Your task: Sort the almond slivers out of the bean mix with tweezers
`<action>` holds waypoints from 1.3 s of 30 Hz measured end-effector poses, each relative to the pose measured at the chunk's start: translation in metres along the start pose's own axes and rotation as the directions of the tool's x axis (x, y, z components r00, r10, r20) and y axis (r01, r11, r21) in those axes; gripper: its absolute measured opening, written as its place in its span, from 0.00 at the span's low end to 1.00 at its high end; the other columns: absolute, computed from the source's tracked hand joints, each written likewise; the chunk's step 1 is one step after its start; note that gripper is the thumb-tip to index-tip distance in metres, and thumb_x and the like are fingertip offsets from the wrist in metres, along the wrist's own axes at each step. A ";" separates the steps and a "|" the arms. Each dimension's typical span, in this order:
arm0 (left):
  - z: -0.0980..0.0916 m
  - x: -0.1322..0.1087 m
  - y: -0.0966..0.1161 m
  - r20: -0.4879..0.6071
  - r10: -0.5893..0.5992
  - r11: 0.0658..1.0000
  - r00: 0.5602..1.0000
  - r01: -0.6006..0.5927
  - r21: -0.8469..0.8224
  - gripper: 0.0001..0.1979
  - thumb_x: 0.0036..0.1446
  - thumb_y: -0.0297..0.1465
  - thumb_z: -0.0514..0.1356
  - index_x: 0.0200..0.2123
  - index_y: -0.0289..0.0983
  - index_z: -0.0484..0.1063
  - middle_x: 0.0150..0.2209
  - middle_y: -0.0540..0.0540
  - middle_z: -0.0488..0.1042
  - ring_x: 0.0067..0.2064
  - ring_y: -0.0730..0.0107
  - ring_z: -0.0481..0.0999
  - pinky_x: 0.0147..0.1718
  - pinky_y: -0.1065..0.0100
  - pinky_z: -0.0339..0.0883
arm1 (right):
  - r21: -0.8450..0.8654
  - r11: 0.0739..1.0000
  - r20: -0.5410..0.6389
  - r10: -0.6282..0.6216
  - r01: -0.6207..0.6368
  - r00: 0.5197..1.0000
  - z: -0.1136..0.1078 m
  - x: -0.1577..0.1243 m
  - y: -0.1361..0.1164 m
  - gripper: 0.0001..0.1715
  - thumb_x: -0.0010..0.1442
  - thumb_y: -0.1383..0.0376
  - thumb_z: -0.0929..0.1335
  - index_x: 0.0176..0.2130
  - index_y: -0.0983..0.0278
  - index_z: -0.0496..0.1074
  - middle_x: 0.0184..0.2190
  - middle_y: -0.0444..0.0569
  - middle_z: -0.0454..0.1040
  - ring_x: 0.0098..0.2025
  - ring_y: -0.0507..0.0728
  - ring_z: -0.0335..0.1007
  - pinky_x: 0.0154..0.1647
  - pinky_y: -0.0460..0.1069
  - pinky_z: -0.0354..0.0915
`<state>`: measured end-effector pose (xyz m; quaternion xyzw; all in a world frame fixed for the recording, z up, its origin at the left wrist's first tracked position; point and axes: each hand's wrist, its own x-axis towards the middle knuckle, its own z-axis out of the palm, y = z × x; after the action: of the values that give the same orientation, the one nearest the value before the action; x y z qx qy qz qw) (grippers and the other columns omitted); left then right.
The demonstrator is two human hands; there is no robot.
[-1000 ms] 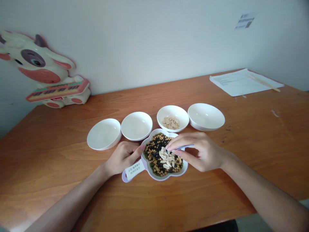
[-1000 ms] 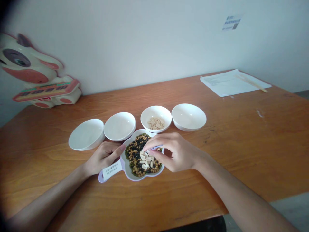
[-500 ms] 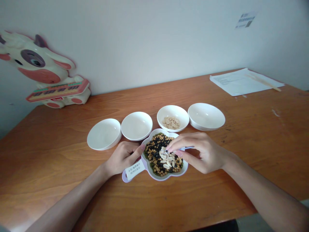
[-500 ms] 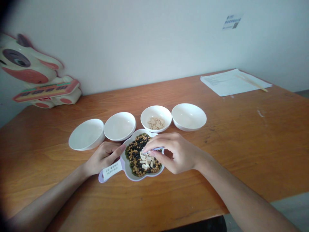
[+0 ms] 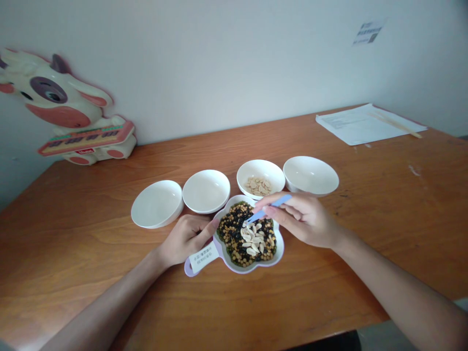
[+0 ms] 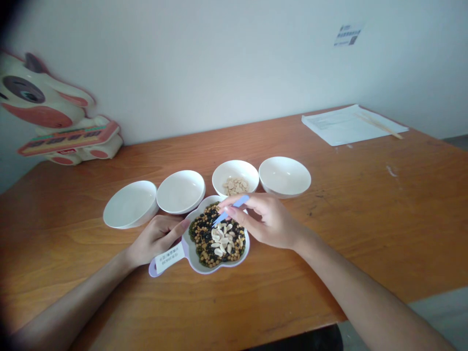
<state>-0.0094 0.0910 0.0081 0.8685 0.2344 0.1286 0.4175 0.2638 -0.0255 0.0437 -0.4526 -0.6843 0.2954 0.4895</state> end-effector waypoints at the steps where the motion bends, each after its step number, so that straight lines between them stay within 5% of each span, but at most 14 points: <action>1: 0.000 0.000 0.000 0.000 0.003 1.000 1.000 -0.003 -0.002 0.30 0.74 0.40 0.47 0.18 0.34 0.56 0.17 0.51 0.61 0.21 0.80 0.55 0.20 0.75 0.51 | 0.055 0.998 -0.021 0.040 -0.039 0.999 0.001 0.001 0.000 0.11 0.69 0.65 0.67 0.49 0.63 0.77 0.40 0.50 0.84 0.38 0.53 0.83 0.39 0.45 0.79; 9: -0.001 0.000 0.001 0.003 0.011 1.000 1.000 -0.011 0.004 0.30 0.74 0.40 0.47 0.18 0.34 0.56 0.18 0.51 0.62 0.21 0.80 0.55 0.20 0.75 0.52 | 0.105 0.989 -0.074 0.110 -0.102 0.991 0.004 0.004 0.001 0.10 0.68 0.63 0.68 0.46 0.63 0.79 0.37 0.49 0.84 0.36 0.53 0.83 0.37 0.45 0.80; 24: -0.001 0.001 0.001 -0.001 -0.001 1.000 1.000 0.001 0.011 0.30 0.74 0.40 0.47 0.18 0.34 0.57 0.17 0.51 0.62 0.21 0.79 0.55 0.20 0.74 0.52 | -0.174 0.977 -0.028 -0.132 0.125 0.991 0.006 0.003 0.002 0.08 0.65 0.66 0.71 0.44 0.61 0.80 0.39 0.47 0.85 0.38 0.54 0.83 0.41 0.46 0.79; 39: 0.000 0.001 0.001 0.002 -0.005 1.000 1.000 0.005 0.005 0.30 0.74 0.40 0.47 0.18 0.34 0.57 0.18 0.51 0.62 0.21 0.80 0.57 0.20 0.75 0.52 | -0.193 0.969 0.022 -0.151 0.152 0.988 0.011 0.000 0.009 0.10 0.65 0.67 0.71 0.47 0.61 0.79 0.42 0.46 0.84 0.42 0.53 0.83 0.45 0.46 0.78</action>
<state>-0.0084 0.0909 0.0092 0.8691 0.2364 0.1262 0.4157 0.2568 -0.0217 0.0326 -0.4436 -0.7442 0.1908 0.4616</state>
